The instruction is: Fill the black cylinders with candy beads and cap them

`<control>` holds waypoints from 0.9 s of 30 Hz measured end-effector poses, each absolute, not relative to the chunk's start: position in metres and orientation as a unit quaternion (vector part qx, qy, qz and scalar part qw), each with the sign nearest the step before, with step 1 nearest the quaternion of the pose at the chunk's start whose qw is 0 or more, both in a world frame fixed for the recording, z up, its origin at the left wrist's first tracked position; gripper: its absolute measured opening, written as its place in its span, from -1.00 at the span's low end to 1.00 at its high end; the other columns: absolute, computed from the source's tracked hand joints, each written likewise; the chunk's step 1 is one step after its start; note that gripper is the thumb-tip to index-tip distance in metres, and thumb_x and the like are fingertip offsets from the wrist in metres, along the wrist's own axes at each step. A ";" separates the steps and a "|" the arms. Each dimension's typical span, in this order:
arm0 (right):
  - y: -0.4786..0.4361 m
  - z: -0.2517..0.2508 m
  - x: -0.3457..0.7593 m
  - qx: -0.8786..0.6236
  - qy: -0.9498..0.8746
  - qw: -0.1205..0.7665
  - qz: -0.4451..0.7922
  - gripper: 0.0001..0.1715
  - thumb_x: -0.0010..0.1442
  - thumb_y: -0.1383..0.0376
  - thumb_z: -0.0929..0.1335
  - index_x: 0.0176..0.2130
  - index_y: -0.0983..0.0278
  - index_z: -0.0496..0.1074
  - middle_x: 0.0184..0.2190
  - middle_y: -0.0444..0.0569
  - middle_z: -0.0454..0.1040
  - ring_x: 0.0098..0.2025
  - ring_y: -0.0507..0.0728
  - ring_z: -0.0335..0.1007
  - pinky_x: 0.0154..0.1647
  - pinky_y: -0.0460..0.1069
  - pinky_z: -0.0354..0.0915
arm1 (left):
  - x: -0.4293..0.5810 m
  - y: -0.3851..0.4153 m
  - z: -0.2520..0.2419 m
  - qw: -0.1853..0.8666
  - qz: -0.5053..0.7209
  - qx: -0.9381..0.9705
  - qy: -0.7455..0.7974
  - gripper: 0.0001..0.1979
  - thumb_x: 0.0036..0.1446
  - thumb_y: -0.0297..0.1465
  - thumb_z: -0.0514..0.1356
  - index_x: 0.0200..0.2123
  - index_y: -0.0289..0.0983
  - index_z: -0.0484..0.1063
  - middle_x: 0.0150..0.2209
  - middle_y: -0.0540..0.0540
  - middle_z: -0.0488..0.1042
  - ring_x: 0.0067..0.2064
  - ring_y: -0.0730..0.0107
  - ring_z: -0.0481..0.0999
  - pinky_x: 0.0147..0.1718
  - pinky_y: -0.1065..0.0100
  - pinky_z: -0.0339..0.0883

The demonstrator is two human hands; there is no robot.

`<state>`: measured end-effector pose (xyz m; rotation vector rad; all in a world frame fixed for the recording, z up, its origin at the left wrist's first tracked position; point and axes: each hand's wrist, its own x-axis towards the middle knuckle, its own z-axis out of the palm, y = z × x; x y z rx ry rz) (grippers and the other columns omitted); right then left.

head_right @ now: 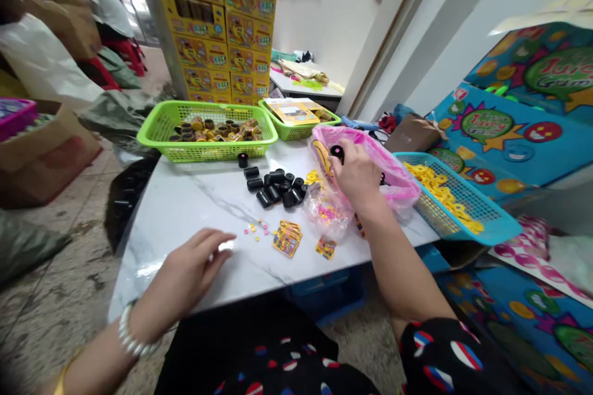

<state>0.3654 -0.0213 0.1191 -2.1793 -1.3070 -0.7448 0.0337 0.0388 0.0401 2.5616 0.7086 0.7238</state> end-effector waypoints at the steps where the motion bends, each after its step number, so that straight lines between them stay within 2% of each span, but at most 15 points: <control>1: -0.021 0.118 0.370 -0.799 -0.472 0.247 -0.279 -0.48 0.21 0.14 0.34 0.11 0.30 0.38 -0.08 0.21 0.50 -0.14 0.31 0.41 -0.13 0.14 0.28 | 0.047 0.049 0.046 0.145 0.252 0.928 0.235 -0.74 0.24 -0.52 0.06 -0.05 -0.25 0.42 -0.11 -0.17 0.49 -0.18 0.26 0.53 -0.20 0.24 0.46; 3: -0.023 0.107 0.357 -0.779 -0.507 0.272 -0.250 -0.47 0.23 0.17 0.33 0.15 0.29 0.36 -0.08 0.17 0.51 -0.16 0.25 0.43 -0.11 0.11 0.29 | 0.077 0.072 0.052 0.048 0.228 0.955 0.181 -0.73 0.22 -0.57 0.04 -0.07 -0.29 0.44 -0.10 -0.22 0.49 -0.10 0.19 0.47 -0.17 0.22 0.44; 4: -0.025 0.098 0.343 -0.763 -0.543 0.280 -0.212 -0.54 0.25 0.19 0.32 0.11 0.27 0.39 -0.12 0.12 0.53 -0.19 0.22 0.44 -0.11 0.08 0.29 | 0.092 0.083 0.053 0.010 0.211 0.966 0.149 -0.72 0.21 -0.57 0.04 -0.08 -0.29 0.44 -0.10 -0.23 0.48 -0.09 0.19 0.44 -0.19 0.23 0.43; 7: -0.034 0.064 0.291 -0.715 -0.655 0.236 -0.056 -0.75 0.27 0.23 0.32 -0.13 0.23 0.54 -0.27 0.01 0.57 -0.24 0.14 0.45 -0.15 0.01 0.29 | 0.126 0.110 0.046 -0.007 0.185 0.976 0.119 -0.75 0.22 -0.55 0.05 -0.12 -0.29 0.47 -0.16 -0.22 0.46 -0.10 0.18 0.39 -0.15 0.22 0.39; 9: -0.039 0.044 0.265 -0.711 -0.676 0.195 -0.002 -0.77 0.28 0.24 0.32 -0.20 0.23 0.57 -0.30 0.01 0.56 -0.25 0.14 0.45 -0.19 0.00 0.28 | 0.137 0.120 0.039 -0.010 0.176 0.978 0.112 -0.76 0.23 -0.53 0.04 -0.14 -0.30 0.48 -0.19 -0.23 0.44 -0.11 0.17 0.36 -0.13 0.20 0.36; 16: -0.037 0.021 0.252 -0.730 -0.658 0.185 -0.003 -0.75 0.27 0.19 0.33 -0.28 0.27 0.57 -0.31 0.01 0.52 -0.20 0.16 0.40 -0.18 0.01 0.25 | 0.140 0.124 0.026 -0.014 0.187 0.976 0.108 -0.76 0.20 -0.53 0.04 -0.13 -0.35 0.44 -0.18 -0.24 0.42 -0.09 0.13 0.35 -0.06 0.16 0.31; 22: -0.030 0.020 0.248 -0.723 -0.666 0.182 -0.015 -0.82 0.24 0.30 0.34 -0.35 0.28 0.53 -0.34 0.01 0.51 -0.21 0.17 0.39 -0.19 0.02 0.26 | 0.128 0.122 0.035 0.006 0.183 0.975 0.127 -0.81 0.10 -0.55 0.12 -0.19 -0.36 0.42 -0.26 -0.22 0.46 -0.10 0.11 0.38 -0.10 0.19 0.34; 25: -0.032 0.022 0.249 -0.709 -0.667 0.229 -0.010 -0.81 0.25 0.31 0.33 -0.35 0.29 0.51 -0.35 0.03 0.51 -0.22 0.16 0.40 -0.16 0.02 0.27 | 0.096 0.108 0.045 0.041 0.215 0.958 0.183 -0.68 0.11 -0.49 0.16 -0.04 -0.40 0.37 -0.21 -0.24 0.43 -0.11 0.11 0.39 -0.10 0.15 0.36; 27: -0.035 0.027 0.249 -0.688 -0.665 0.291 0.010 -0.84 0.26 0.31 0.33 -0.32 0.30 0.49 -0.35 0.01 0.52 -0.25 0.12 0.42 -0.17 0.01 0.29 | 0.068 0.093 0.049 0.108 0.228 0.942 0.222 -0.70 0.13 -0.45 0.16 -0.05 -0.35 0.38 -0.19 -0.18 0.38 -0.17 0.21 0.40 -0.14 0.21 0.38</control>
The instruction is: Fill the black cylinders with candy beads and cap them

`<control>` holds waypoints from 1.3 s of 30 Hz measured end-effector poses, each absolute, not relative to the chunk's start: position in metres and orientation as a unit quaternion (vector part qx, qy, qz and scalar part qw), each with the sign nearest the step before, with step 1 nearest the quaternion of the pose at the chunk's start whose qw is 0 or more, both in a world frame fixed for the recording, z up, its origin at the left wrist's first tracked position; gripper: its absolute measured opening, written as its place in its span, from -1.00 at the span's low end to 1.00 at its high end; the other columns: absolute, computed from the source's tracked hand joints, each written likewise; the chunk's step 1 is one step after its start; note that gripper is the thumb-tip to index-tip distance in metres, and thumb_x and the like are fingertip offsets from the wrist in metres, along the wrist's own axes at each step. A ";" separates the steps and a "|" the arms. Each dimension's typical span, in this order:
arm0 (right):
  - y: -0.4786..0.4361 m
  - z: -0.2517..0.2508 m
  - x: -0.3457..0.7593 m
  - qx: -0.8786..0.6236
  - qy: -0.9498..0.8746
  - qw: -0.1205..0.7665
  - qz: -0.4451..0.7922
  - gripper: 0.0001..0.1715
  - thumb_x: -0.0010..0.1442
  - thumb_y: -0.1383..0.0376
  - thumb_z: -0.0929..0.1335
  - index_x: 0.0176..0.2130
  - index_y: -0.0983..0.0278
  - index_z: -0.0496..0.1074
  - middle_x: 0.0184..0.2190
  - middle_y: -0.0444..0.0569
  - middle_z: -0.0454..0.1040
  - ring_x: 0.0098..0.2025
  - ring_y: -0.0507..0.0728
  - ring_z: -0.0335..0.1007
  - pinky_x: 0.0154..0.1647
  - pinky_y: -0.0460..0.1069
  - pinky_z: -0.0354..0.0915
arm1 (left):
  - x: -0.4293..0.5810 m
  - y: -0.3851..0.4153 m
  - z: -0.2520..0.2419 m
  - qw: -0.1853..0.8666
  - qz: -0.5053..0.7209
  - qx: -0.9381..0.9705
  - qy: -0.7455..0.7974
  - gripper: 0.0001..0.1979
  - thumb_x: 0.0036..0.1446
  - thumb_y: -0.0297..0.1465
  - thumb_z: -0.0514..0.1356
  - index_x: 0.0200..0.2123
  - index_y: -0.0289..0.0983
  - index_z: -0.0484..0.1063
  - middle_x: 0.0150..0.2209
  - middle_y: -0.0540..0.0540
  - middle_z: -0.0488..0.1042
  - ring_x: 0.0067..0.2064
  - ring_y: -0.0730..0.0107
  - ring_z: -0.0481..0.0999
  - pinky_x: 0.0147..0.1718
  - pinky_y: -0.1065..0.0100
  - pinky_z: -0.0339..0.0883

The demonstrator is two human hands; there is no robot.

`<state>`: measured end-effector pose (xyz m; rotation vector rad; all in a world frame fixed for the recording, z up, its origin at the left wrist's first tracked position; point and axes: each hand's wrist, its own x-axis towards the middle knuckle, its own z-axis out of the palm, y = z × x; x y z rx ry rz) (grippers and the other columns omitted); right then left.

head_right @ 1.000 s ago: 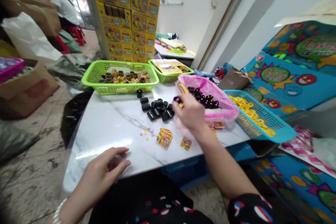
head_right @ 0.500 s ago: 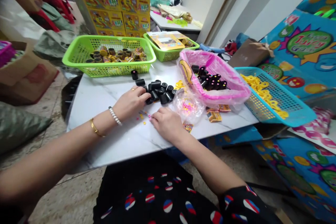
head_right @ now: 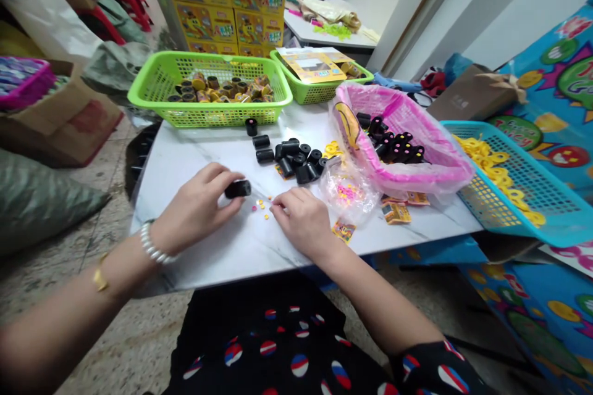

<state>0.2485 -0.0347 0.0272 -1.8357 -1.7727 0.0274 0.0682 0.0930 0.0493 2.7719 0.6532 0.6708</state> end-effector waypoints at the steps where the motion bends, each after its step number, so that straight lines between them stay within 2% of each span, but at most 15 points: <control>1: -0.036 0.030 0.247 -0.678 -0.659 0.325 0.026 -0.87 0.25 0.31 0.34 -0.31 0.29 0.49 -0.36 -0.02 0.53 -0.28 0.10 0.42 -0.20 -0.01 0.31 | 0.054 0.084 0.050 0.143 0.221 0.933 0.244 -0.74 0.12 -0.45 0.16 -0.09 -0.32 0.41 -0.21 -0.15 0.36 -0.20 0.26 0.41 -0.18 0.25 0.39; 3: -0.038 0.036 0.240 -0.658 -0.643 0.385 0.070 -0.93 0.22 0.34 0.36 -0.28 0.28 0.48 -0.38 -0.07 0.54 -0.36 0.05 0.42 -0.30 -0.05 0.32 | 0.030 0.067 0.050 0.191 0.197 0.917 0.289 -0.79 0.11 -0.46 0.16 -0.15 -0.30 0.43 -0.22 -0.11 0.32 -0.25 0.32 0.41 -0.22 0.30 0.40; 6: -0.037 0.039 0.221 -0.623 -0.638 0.429 0.143 -0.94 0.20 0.37 0.38 -0.27 0.27 0.49 -0.38 -0.10 0.55 -0.40 0.02 0.43 -0.37 -0.09 0.31 | 0.012 0.048 0.046 0.228 0.163 0.902 0.328 -0.77 0.10 -0.46 0.19 -0.13 -0.30 0.44 -0.21 -0.11 0.33 -0.25 0.33 0.43 -0.24 0.30 0.40; 11: -0.032 0.027 0.194 -0.582 -0.673 0.404 0.212 -0.91 0.21 0.40 0.37 -0.27 0.28 0.51 -0.37 -0.09 0.54 -0.33 0.03 0.44 -0.27 -0.07 0.31 | 0.014 0.039 0.039 0.268 0.185 0.887 0.328 -0.64 0.05 -0.44 0.32 -0.06 -0.28 0.39 -0.20 -0.09 0.40 -0.22 0.32 0.45 -0.22 0.28 0.39; 16: -0.035 0.022 0.202 -0.627 -0.605 0.411 0.267 -0.93 0.18 0.35 0.40 -0.28 0.25 0.52 -0.39 -0.11 0.54 -0.37 0.03 0.43 -0.34 -0.06 0.31 | 0.022 0.031 0.023 0.326 0.230 0.854 0.334 -0.73 0.00 -0.42 0.38 -0.22 -0.28 0.43 -0.30 -0.03 0.37 -0.33 0.40 0.40 -0.33 0.36 0.35; 24: -0.035 0.044 0.194 -0.596 -0.672 0.387 0.209 -0.92 0.18 0.39 0.41 -0.28 0.28 0.55 -0.39 -0.09 0.48 -0.35 0.02 0.37 -0.30 -0.05 0.31 | 0.026 0.015 0.007 0.294 0.292 0.847 0.333 -0.77 0.10 -0.44 0.31 -0.15 -0.33 0.43 -0.25 -0.08 0.36 -0.25 0.33 0.43 -0.24 0.30 0.38; 30: -0.034 0.042 0.188 -0.605 -0.671 0.370 0.216 -0.89 0.15 0.41 0.43 -0.27 0.25 0.58 -0.44 -0.13 0.41 -0.42 -0.01 0.31 -0.37 -0.06 0.29 | 0.024 0.013 0.007 0.293 0.282 0.850 0.334 -0.79 0.17 -0.41 0.25 -0.12 -0.34 0.44 -0.25 -0.10 0.36 -0.25 0.31 0.43 -0.24 0.28 0.39; 39: -0.030 0.049 0.188 -0.620 -0.673 0.326 0.237 -0.94 0.14 0.40 0.43 -0.32 0.25 0.55 -0.44 -0.13 0.45 -0.40 0.00 0.33 -0.36 -0.05 0.27 | 0.024 0.013 0.008 0.294 0.266 0.853 0.340 -0.82 0.20 -0.39 0.21 -0.15 -0.34 0.43 -0.25 -0.10 0.35 -0.26 0.29 0.42 -0.25 0.26 0.39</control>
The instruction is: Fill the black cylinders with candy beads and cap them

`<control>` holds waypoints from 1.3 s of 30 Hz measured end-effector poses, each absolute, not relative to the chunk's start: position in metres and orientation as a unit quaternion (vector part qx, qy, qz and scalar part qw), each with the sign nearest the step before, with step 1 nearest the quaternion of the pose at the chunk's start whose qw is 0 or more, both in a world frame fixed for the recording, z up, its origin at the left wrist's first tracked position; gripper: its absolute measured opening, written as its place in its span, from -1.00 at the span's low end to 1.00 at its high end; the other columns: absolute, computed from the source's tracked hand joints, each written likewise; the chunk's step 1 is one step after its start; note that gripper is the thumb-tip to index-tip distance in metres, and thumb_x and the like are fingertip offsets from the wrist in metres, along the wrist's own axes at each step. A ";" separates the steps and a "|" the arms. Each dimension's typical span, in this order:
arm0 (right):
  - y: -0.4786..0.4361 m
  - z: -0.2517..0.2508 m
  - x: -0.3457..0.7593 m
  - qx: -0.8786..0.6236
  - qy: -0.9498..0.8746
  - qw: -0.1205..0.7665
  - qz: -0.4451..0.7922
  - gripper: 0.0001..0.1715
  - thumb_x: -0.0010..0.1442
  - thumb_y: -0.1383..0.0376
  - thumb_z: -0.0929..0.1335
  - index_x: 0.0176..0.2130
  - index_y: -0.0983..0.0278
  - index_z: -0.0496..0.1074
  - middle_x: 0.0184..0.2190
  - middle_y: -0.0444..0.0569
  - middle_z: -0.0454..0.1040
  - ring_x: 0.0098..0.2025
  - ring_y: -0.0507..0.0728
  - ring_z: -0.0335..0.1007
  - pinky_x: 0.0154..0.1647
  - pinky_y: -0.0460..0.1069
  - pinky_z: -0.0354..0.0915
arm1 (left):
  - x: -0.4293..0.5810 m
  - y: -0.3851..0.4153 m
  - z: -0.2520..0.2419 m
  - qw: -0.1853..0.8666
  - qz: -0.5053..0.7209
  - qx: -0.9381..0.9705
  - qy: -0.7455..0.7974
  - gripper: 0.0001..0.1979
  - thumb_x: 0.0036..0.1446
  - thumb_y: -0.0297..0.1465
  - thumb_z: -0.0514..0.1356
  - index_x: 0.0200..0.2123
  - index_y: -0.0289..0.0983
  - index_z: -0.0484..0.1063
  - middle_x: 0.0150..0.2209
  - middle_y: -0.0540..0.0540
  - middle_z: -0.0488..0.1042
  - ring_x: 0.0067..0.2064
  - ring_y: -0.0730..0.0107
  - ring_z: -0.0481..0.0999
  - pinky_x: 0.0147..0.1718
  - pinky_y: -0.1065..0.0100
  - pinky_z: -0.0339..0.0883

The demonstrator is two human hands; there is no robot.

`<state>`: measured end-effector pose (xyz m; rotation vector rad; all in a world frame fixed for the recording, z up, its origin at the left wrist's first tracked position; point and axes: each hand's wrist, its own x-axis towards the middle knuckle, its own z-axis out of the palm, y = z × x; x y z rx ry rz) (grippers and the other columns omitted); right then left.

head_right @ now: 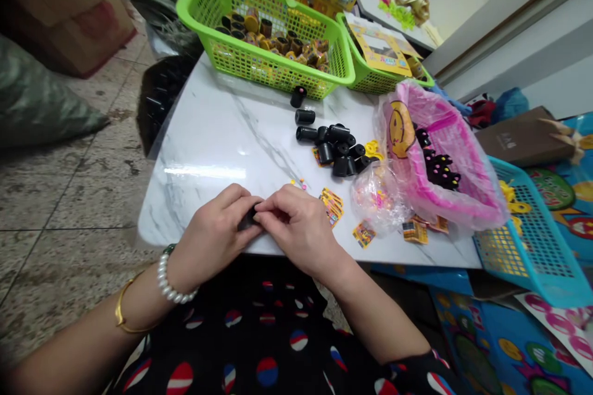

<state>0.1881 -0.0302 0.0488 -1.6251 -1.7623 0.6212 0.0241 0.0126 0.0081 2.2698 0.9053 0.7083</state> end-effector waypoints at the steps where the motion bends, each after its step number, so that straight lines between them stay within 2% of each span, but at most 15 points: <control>1: -0.030 0.048 0.189 -0.618 -0.672 0.329 0.241 -0.94 0.15 0.39 0.43 -0.31 0.25 0.55 -0.44 -0.13 0.45 -0.40 0.00 0.33 -0.36 -0.05 0.27 | 0.024 0.013 0.008 0.296 0.265 0.852 0.340 -0.82 0.20 -0.39 0.21 -0.14 -0.34 0.43 -0.25 -0.10 0.35 -0.26 0.29 0.42 -0.25 0.26 0.39; 8: -0.034 0.043 0.195 -0.606 -0.641 0.361 0.301 -0.80 0.16 0.32 0.43 -0.15 0.22 0.55 -0.42 -0.14 0.44 -0.37 0.00 0.34 -0.35 -0.06 0.30 | 0.024 0.014 0.009 0.314 0.237 0.852 0.346 -0.81 0.18 -0.37 0.23 -0.16 -0.35 0.42 -0.24 -0.11 0.35 -0.25 0.28 0.41 -0.23 0.26 0.39; 10: -0.037 0.041 0.196 -0.602 -0.630 0.376 0.317 -0.76 0.14 0.32 0.44 -0.13 0.21 0.53 -0.39 -0.12 0.44 -0.34 0.02 0.36 -0.32 -0.06 0.32 | 0.024 0.013 0.013 0.325 0.224 0.849 0.351 -0.78 0.18 -0.40 0.23 -0.11 -0.34 0.42 -0.22 -0.11 0.35 -0.24 0.29 0.42 -0.22 0.26 0.40; 14: -0.042 0.033 0.198 -0.591 -0.602 0.409 0.349 -0.56 0.09 0.32 0.47 -0.01 0.20 0.46 -0.30 -0.09 0.41 -0.37 0.00 0.36 -0.35 -0.06 0.37 | 0.014 0.016 0.026 0.337 0.200 0.846 0.362 -0.64 0.17 -0.46 0.17 0.06 -0.33 0.37 -0.18 -0.14 0.36 -0.24 0.30 0.43 -0.21 0.24 0.41; 18: -0.042 0.025 0.195 -0.599 -0.612 0.398 0.330 -0.45 0.08 0.29 0.48 0.08 0.20 0.42 -0.28 -0.08 0.39 -0.43 -0.02 0.31 -0.42 -0.08 0.34 | 0.001 0.025 0.036 0.410 0.184 0.805 0.387 -0.61 0.20 -0.36 0.12 0.10 -0.25 0.40 -0.31 -0.06 0.44 -0.41 0.40 0.42 -0.39 0.34 0.37; 23: -0.037 0.023 0.187 -0.587 -0.663 0.395 0.246 -0.58 0.11 0.37 0.44 0.00 0.26 0.48 -0.42 -0.13 0.37 -0.42 0.00 0.30 -0.35 -0.06 0.33 | 0.006 0.035 0.045 0.590 0.106 0.686 0.413 -0.52 0.21 -0.09 0.13 0.09 -0.22 0.41 -0.52 0.04 0.42 -0.61 0.50 0.36 -0.69 0.49 0.18; 26: -0.036 0.019 0.186 -0.580 -0.667 0.409 0.225 -0.63 0.14 0.36 0.43 -0.02 0.27 0.50 -0.42 -0.12 0.38 -0.43 0.00 0.31 -0.34 -0.07 0.33 | 0.016 0.040 0.047 0.653 0.053 0.644 0.394 -0.57 0.23 -0.08 0.08 -0.08 -0.27 0.50 -0.65 0.07 0.34 -0.70 0.51 0.31 -0.78 0.52 0.11; 29: -0.037 0.015 0.187 -0.577 -0.662 0.422 0.225 -0.65 0.15 0.34 0.43 -0.03 0.28 0.51 -0.40 -0.10 0.41 -0.43 -0.01 0.32 -0.35 -0.08 0.34 | 0.023 0.043 0.048 0.694 0.021 0.603 0.393 -0.63 0.21 -0.12 0.11 -0.30 -0.31 0.53 -0.72 0.06 0.33 -0.74 0.56 0.25 -0.78 0.54 0.11; 33: -0.038 0.010 0.190 -0.568 -0.657 0.433 0.243 -0.67 0.19 0.33 0.40 -0.02 0.22 0.50 -0.41 -0.12 0.43 -0.41 0.01 0.34 -0.32 -0.07 0.35 | 0.027 0.041 0.050 0.711 0.035 0.563 0.421 -0.66 0.16 -0.14 0.17 -0.44 -0.31 0.49 -0.67 -0.01 0.43 -0.69 0.53 0.36 -0.71 0.51 0.25; 36: -0.040 0.007 0.190 -0.570 -0.653 0.435 0.245 -0.67 0.19 0.35 0.39 -0.01 0.23 0.49 -0.40 -0.12 0.43 -0.38 0.02 0.35 -0.28 -0.07 0.33 | 0.028 0.041 0.050 0.721 0.039 0.542 0.431 -0.68 0.13 -0.14 0.21 -0.39 -0.31 0.51 -0.60 -0.02 0.47 -0.63 0.50 0.42 -0.64 0.47 0.34; 39: -0.041 0.007 0.189 -0.566 -0.660 0.426 0.250 -0.66 0.18 0.33 0.39 -0.01 0.25 0.47 -0.37 -0.11 0.43 -0.38 0.01 0.34 -0.29 -0.08 0.30 | 0.025 0.045 0.048 0.753 0.003 0.517 0.408 -0.65 0.08 -0.12 0.27 -0.29 -0.32 0.50 -0.49 -0.07 0.53 -0.60 0.49 0.46 -0.66 0.48 0.34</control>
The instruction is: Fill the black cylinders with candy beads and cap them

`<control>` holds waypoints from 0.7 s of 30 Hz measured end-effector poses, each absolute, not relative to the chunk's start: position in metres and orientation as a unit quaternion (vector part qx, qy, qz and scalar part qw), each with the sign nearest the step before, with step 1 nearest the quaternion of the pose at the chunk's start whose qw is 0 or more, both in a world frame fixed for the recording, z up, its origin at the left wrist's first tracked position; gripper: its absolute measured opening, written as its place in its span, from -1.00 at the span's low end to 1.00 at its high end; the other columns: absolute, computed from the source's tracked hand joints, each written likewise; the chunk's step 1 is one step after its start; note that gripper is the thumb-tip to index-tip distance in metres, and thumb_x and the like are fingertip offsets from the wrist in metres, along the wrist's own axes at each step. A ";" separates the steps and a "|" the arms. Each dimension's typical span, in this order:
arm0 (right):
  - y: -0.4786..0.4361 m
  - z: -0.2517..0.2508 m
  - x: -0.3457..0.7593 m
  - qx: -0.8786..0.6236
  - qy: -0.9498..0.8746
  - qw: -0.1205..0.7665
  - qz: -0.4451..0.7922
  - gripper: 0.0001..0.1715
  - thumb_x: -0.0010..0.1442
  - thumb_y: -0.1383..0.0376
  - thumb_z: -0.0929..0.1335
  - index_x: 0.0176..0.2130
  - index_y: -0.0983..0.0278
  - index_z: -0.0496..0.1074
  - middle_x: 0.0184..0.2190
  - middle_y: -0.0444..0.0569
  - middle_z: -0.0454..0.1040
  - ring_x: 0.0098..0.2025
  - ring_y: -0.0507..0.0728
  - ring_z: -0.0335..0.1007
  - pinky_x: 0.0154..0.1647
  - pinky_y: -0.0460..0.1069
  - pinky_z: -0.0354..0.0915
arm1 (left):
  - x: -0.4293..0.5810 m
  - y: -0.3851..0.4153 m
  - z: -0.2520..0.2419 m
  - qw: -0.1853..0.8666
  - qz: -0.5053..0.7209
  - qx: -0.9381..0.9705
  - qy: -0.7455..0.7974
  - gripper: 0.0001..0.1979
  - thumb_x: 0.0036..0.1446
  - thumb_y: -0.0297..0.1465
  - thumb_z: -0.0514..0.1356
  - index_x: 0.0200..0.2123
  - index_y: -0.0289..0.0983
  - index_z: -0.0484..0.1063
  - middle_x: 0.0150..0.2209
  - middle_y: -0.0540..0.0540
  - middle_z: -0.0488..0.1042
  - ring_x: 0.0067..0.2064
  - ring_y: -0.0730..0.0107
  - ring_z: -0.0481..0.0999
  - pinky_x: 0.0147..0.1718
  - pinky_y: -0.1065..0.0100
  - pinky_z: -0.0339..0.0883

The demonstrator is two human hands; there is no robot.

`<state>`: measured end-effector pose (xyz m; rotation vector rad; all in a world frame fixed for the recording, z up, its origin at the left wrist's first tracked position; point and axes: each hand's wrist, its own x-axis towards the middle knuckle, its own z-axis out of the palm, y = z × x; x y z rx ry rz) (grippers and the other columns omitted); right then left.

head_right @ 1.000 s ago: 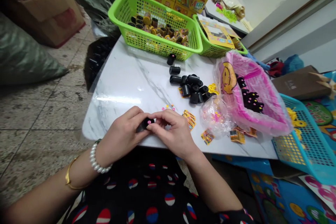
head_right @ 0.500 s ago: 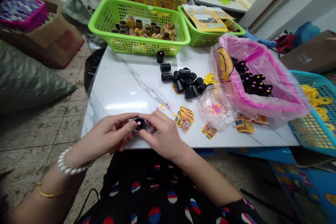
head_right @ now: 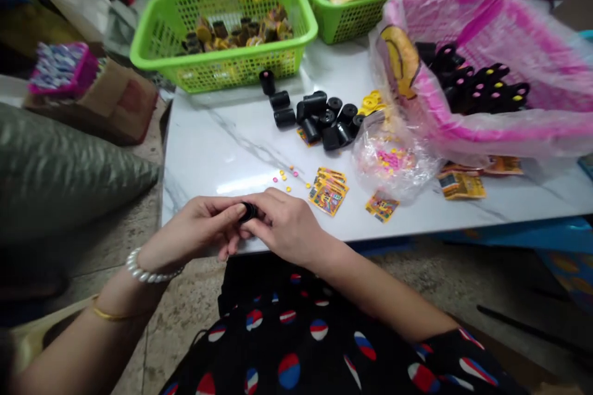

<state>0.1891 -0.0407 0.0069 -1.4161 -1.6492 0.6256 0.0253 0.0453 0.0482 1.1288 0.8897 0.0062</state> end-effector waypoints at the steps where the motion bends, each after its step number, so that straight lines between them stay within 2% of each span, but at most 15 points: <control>1: -0.041 0.007 0.189 -0.564 -0.664 0.425 0.249 -0.66 0.18 0.30 0.39 -0.02 0.25 0.46 -0.35 -0.11 0.44 -0.38 0.00 0.33 -0.30 -0.08 0.29 | 0.024 0.047 0.048 0.758 -0.002 0.513 0.403 -0.61 0.08 -0.07 0.26 -0.29 -0.33 0.49 -0.46 -0.11 0.54 -0.60 0.48 0.47 -0.68 0.49 0.33; 5: -0.039 0.006 0.189 -0.548 -0.687 0.426 0.213 -0.68 0.17 0.25 0.38 -0.06 0.28 0.45 -0.34 -0.09 0.44 -0.36 0.02 0.33 -0.30 -0.08 0.28 | 0.021 0.051 0.048 0.758 0.002 0.517 0.397 -0.40 0.13 0.12 0.08 -0.25 -0.35 0.43 -0.49 -0.14 0.52 -0.64 0.47 0.45 -0.76 0.51 0.26; 10: -0.042 0.005 0.182 -0.549 -0.702 0.413 0.185 -0.78 0.13 0.28 0.38 -0.18 0.28 0.45 -0.38 -0.10 0.45 -0.38 0.02 0.32 -0.32 -0.09 0.26 | 0.028 0.040 0.048 0.703 -0.008 0.582 0.409 -0.55 0.10 0.02 0.20 -0.25 -0.28 0.36 -0.62 0.05 0.40 -0.69 0.53 0.38 -0.78 0.58 0.17; 12: -0.044 0.010 0.182 -0.551 -0.711 0.400 0.176 -0.80 0.11 0.30 0.38 -0.20 0.28 0.45 -0.40 -0.11 0.45 -0.39 0.02 0.33 -0.35 -0.09 0.26 | 0.029 0.036 0.048 0.683 -0.006 0.602 0.414 -0.53 0.13 0.04 0.15 -0.21 -0.28 0.35 -0.60 0.06 0.40 -0.71 0.53 0.36 -0.79 0.58 0.15; 15: -0.045 0.030 0.206 -0.555 -0.718 0.396 0.138 -0.75 0.11 0.32 0.38 -0.15 0.27 0.45 -0.39 -0.11 0.48 -0.39 0.03 0.37 -0.34 -0.08 0.29 | 0.028 0.036 0.049 0.665 0.003 0.625 0.409 -0.43 0.15 0.08 0.08 -0.03 -0.28 0.29 -0.56 0.04 0.43 -0.71 0.49 0.36 -0.81 0.55 0.11; 18: -0.042 0.059 0.269 -0.625 -0.665 0.407 0.008 -0.68 0.14 0.33 0.37 -0.06 0.25 0.44 -0.34 -0.07 0.51 -0.39 0.05 0.39 -0.32 -0.05 0.31 | 0.026 0.046 0.053 0.640 0.034 0.653 0.403 -0.41 0.16 0.07 0.08 0.03 -0.28 0.27 -0.50 0.01 0.44 -0.68 0.51 0.34 -0.76 0.53 0.09; 21: -0.036 0.088 0.348 -0.728 -0.549 0.370 -0.178 -0.69 0.13 0.29 0.39 -0.08 0.24 0.48 -0.35 -0.02 0.52 -0.39 0.13 0.40 -0.29 0.04 0.31 | 0.035 0.067 0.056 0.532 0.087 0.743 0.397 -0.55 0.16 -0.02 0.15 -0.09 -0.26 0.41 -0.46 -0.01 0.46 -0.56 0.46 0.41 -0.61 0.46 0.23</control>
